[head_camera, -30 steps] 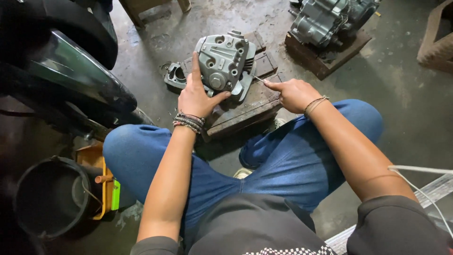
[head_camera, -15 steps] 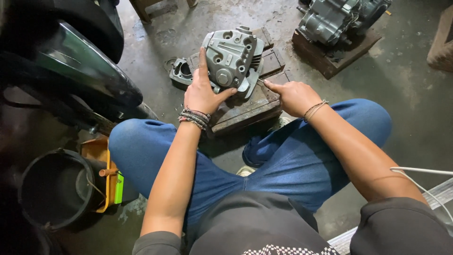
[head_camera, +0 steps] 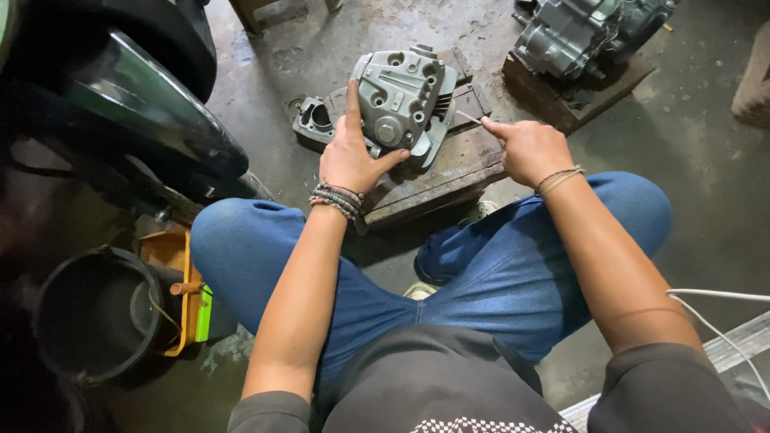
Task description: Cleaning a motorcycle engine block by scraping dirt out of crevices with a metal pick and wiping the surface with a cloth.
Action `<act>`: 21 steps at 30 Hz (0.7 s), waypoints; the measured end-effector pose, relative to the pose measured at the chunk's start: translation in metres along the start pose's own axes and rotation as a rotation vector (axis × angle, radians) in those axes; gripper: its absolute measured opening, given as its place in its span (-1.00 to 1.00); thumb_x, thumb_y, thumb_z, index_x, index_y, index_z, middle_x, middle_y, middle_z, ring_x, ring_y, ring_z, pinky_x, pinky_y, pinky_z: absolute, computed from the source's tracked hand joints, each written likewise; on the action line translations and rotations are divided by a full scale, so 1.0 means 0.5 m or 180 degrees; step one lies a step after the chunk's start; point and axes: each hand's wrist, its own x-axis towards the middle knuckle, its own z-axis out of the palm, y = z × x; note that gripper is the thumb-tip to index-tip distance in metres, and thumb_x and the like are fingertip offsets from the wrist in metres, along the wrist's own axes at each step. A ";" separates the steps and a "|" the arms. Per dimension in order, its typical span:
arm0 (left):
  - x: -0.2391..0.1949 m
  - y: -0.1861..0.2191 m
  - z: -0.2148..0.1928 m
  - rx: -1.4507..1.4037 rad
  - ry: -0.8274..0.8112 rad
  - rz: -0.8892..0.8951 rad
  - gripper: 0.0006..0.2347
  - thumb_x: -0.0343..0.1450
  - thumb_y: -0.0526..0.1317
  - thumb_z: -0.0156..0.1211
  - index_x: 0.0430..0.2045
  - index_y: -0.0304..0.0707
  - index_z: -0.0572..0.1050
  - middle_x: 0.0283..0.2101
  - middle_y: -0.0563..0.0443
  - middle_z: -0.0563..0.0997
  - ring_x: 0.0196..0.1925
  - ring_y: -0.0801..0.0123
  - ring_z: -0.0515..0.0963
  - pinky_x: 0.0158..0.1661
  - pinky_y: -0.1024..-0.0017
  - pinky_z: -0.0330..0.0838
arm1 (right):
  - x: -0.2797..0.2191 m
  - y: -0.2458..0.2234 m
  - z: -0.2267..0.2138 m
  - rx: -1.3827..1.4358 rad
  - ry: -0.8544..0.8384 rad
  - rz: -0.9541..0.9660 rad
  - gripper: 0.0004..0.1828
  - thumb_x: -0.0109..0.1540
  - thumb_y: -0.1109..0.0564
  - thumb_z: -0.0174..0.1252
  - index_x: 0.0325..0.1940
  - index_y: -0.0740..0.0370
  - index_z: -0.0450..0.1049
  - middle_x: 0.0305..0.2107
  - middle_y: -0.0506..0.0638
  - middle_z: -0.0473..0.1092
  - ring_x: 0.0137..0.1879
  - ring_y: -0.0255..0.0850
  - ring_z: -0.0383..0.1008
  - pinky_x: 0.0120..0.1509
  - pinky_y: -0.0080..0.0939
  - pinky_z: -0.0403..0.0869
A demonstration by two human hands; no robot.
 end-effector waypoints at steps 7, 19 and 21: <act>-0.003 -0.004 0.002 0.0026 -0.0005 -0.0006 0.18 0.17 0.15 0.62 0.48 0.14 -0.37 0.05 -0.13 0.55 -0.15 0.07 0.70 -0.21 0.22 0.64 | -0.018 -0.043 -0.018 0.0918 -0.0285 -0.0092 -0.29 0.12 0.28 -0.01 0.36 -0.10 0.46 -0.27 0.14 0.59 -0.29 0.17 0.54 -0.02 0.08 0.49; -0.001 0.000 0.002 -0.0007 0.0025 0.0027 0.18 0.18 0.13 0.62 0.47 0.17 -0.38 0.10 -0.15 0.56 -0.12 0.05 0.70 -0.19 0.20 0.65 | -0.007 -0.077 0.037 0.0529 -0.0473 -0.0119 -0.21 0.26 0.15 -0.12 0.63 -0.01 -0.01 -0.16 0.34 0.52 -0.15 0.24 0.55 -0.02 0.19 0.49; 0.000 0.001 0.002 0.0054 -0.0001 0.0002 0.18 0.18 0.15 0.61 0.47 0.14 -0.39 0.12 -0.16 0.54 -0.09 0.05 0.70 -0.16 0.20 0.64 | -0.003 -0.075 0.043 0.0485 -0.0420 -0.0300 -0.16 0.28 0.14 -0.15 0.66 0.15 -0.17 -0.23 0.37 0.53 -0.21 0.26 0.56 -0.07 0.18 0.50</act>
